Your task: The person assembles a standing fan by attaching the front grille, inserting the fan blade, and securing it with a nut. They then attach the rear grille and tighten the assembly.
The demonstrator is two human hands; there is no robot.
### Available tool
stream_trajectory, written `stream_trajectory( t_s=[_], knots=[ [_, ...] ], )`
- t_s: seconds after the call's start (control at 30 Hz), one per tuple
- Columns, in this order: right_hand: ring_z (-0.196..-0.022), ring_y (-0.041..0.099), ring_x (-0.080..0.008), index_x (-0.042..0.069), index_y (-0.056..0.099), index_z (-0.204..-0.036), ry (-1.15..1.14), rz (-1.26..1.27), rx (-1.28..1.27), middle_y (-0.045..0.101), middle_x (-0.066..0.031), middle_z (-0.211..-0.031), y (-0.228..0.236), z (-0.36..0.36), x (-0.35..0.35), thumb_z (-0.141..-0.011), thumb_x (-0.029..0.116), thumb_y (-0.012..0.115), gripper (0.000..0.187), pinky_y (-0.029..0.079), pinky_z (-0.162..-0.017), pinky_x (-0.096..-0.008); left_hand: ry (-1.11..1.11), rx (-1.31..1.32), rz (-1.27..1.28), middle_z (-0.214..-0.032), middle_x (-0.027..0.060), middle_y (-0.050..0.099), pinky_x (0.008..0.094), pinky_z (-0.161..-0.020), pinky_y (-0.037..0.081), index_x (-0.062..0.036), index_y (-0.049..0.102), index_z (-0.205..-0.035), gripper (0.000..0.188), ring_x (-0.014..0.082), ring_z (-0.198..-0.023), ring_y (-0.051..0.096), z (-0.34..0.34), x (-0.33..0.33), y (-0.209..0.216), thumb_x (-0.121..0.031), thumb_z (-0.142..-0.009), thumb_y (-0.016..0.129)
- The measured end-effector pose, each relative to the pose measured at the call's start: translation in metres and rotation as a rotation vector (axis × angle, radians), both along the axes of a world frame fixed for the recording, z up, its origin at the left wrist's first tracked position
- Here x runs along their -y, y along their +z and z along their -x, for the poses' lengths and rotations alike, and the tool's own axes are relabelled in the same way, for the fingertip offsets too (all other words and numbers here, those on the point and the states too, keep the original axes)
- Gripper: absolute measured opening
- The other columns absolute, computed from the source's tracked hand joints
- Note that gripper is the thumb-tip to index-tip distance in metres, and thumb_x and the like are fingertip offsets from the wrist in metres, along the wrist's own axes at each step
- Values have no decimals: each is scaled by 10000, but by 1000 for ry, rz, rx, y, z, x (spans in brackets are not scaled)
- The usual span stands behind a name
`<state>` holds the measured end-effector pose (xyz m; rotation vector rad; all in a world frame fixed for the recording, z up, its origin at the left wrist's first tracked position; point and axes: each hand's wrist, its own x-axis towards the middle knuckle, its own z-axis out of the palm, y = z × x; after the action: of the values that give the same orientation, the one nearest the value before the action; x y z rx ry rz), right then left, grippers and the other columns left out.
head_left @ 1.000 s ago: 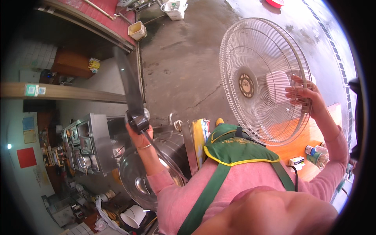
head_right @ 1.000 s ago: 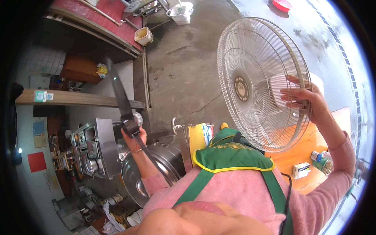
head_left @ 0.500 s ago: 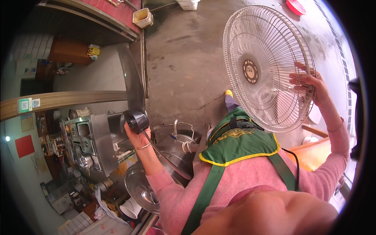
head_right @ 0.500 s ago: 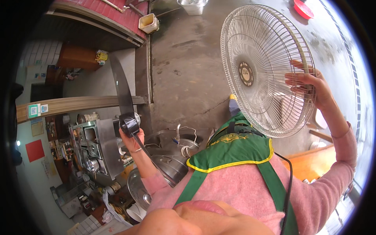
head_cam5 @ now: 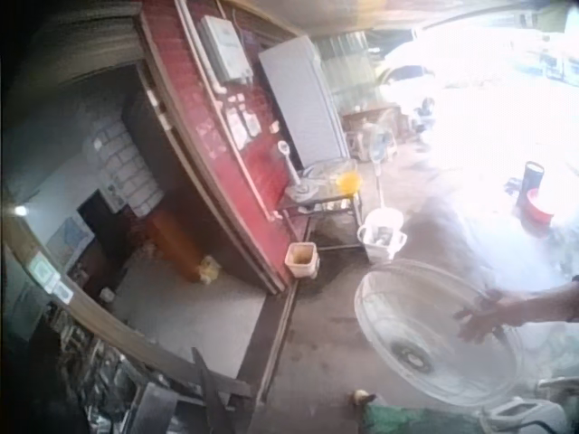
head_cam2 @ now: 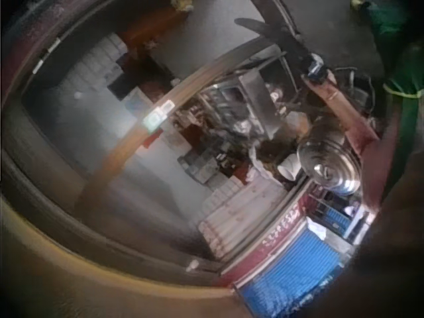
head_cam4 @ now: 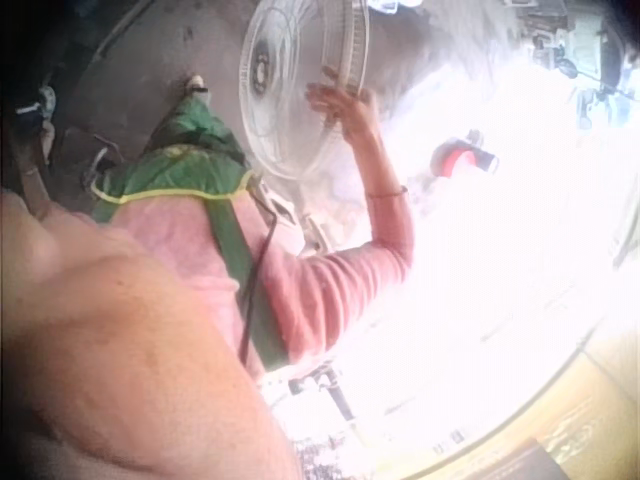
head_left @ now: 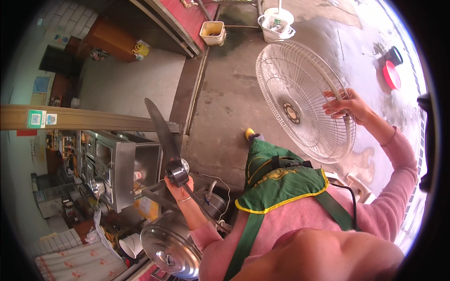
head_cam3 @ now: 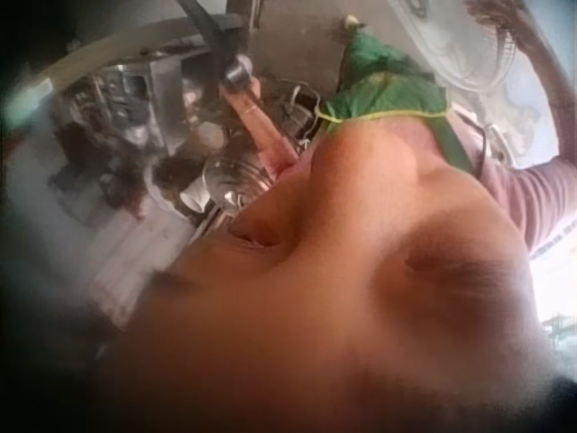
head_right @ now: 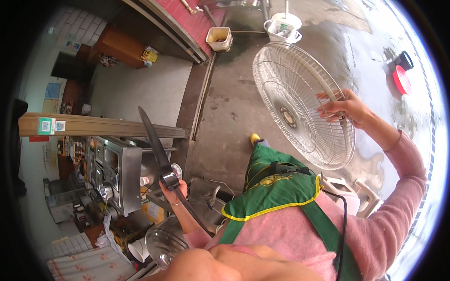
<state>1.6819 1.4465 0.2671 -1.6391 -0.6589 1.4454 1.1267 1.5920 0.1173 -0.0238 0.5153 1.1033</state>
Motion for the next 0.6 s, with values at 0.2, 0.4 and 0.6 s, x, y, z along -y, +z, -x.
stream_trajectory(
  t_s=[0.2, 0.4, 0.6],
  knots=[
    [-811, 673, -208, -72, 537, -1182, 254, -5, 34, 664, -174, -957, -13, -24, -157, -737, 16, 654, 468, 563, -641, -260, 123, 87, -22, -1048, 130, 645, 226, -601, 548, -18, 593, -1096, 408, 132, -836, 646, -8, -113, -35, -236, -762, 680],
    [-789, 660, -156, -60, 600, -1116, 620, -82, 197, 673, -116, -883, 11, -25, -294, -738, 23, 655, 391, 541, -653, -239, 85, -54, -35, -986, 80, 658, 264, -740, 548, -46, 619, -994, 276, 156, -857, 646, -34, -271, -22, -238, -796, 639],
    [-585, 540, -146, -22, 637, -866, 1047, -171, 410, 603, -78, -647, -4, -15, -407, -620, 140, 669, 297, 434, -553, -331, -233, 97, -206, -947, 77, 664, 309, -747, 554, -40, 626, -954, 211, 191, -872, 648, -140, -437, 43, -205, -838, 564]
  ],
)
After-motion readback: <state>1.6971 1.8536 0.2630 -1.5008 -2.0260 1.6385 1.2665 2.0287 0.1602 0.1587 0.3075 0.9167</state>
